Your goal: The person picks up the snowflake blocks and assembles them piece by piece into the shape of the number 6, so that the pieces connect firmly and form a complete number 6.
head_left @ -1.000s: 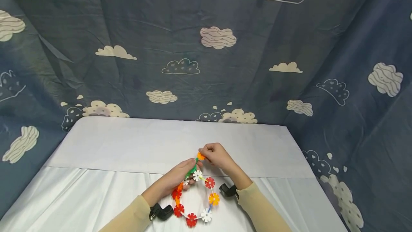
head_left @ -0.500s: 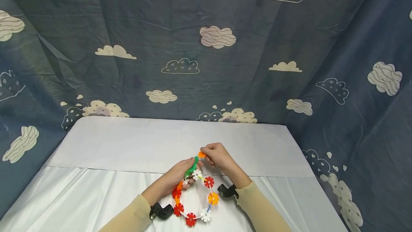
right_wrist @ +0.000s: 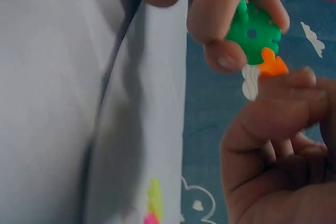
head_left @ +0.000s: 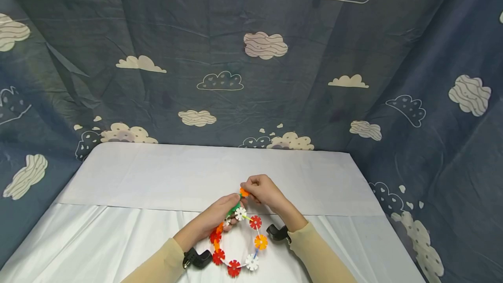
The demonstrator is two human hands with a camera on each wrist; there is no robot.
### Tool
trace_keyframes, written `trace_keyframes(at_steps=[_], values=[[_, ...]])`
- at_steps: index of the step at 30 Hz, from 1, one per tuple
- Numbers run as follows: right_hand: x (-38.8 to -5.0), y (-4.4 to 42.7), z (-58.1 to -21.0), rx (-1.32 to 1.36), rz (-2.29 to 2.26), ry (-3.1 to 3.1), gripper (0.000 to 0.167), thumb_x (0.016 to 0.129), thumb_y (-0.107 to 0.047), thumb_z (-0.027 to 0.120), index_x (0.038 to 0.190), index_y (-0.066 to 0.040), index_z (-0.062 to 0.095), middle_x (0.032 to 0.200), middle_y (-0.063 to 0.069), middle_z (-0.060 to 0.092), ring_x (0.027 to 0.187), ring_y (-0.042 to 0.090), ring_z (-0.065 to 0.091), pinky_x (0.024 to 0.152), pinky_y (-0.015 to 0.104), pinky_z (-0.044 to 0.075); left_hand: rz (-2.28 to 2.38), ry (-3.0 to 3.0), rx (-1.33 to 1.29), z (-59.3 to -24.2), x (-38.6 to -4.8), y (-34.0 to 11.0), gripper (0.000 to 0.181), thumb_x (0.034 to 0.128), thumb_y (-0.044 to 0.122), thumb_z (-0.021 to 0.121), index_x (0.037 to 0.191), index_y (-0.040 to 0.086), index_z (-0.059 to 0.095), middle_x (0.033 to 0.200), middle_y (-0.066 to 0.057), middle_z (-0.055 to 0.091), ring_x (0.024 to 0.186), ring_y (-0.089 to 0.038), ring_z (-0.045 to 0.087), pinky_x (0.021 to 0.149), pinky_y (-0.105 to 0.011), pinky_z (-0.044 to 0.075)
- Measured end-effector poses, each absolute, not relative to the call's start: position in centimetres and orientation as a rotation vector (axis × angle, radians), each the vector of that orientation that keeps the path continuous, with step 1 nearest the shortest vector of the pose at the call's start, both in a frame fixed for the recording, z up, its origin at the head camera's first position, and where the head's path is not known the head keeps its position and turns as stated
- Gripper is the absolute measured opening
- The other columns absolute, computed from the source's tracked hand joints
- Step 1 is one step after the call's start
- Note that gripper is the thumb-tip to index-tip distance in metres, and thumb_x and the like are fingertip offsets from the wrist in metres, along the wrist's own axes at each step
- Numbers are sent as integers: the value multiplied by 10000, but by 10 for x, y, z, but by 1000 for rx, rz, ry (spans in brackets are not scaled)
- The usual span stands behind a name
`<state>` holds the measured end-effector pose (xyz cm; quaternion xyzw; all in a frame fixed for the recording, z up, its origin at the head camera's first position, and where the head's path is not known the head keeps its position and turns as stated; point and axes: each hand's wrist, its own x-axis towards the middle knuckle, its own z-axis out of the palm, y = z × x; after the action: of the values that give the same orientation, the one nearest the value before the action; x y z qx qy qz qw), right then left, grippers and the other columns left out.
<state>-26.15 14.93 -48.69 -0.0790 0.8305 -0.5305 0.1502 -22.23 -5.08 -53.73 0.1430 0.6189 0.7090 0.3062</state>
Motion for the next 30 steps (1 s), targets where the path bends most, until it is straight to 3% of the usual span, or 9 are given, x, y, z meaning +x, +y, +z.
trace_keyframes(at_steps=[6, 11, 15, 18, 23, 30], values=[[-259, 146, -490, -290, -1511, 2404, 327, 1032, -273, 671, 766, -101, 591, 532, -63, 412, 481, 107, 374, 488, 234, 327, 1883, 1647, 397, -538, -223, -49, 529, 1164, 435, 367, 1299, -61, 492, 761, 26, 524, 604, -62, 453, 468, -163, 411], [-263, 150, -491, -281, -1485, 2433, 394, 1041, -394, 670, 783, -98, 641, 544, -55, 423, 504, 110, 380, 513, 233, 314, 1889, 1654, 398, -539, -224, -48, 543, 1162, 451, 360, 1331, -49, 483, 756, 25, 542, 560, -62, 480, 481, -177, 453], [-268, 160, -487, -244, -1481, 2461, 500, 1086, -497, 558, 957, -50, 740, 578, -17, 495, 516, 121, 396, 514, 251, 325, 1914, 1707, 350, -537, -225, -48, 561, 1152, 440, 412, 1397, -56, 505, 822, 5, 601, 586, -76, 545, 526, -215, 517], [-275, 174, -481, -180, -1514, 2486, 538, 1109, -473, 512, 1099, 12, 745, 609, 16, 534, 534, 147, 407, 521, 269, 334, 1945, 1747, 295, -536, -225, -48, 543, 1142, 405, 467, 1454, -36, 522, 878, -21, 622, 632, -94, 585, 550, -249, 553], [-290, 203, -475, -75, -1481, 2571, 426, 1091, -364, 588, 1149, 34, 730, 663, 31, 550, 563, 164, 411, 544, 258, 341, 1984, 1745, 236, -536, -227, -50, 526, 1138, 414, 468, 1449, -10, 486, 950, -36, 626, 623, -119, 615, 547, -281, 584], [-294, 207, -493, -231, -992, 2893, 223, 990, -286, 747, 1148, -138, 799, 825, 21, 676, 673, 162, 520, 595, 271, 403, 2010, 1740, 114, -534, -229, -50, 649, 1112, 609, 383, 1280, -1, 526, 985, -35, 610, 586, -117, 636, 507, -295, 589]])
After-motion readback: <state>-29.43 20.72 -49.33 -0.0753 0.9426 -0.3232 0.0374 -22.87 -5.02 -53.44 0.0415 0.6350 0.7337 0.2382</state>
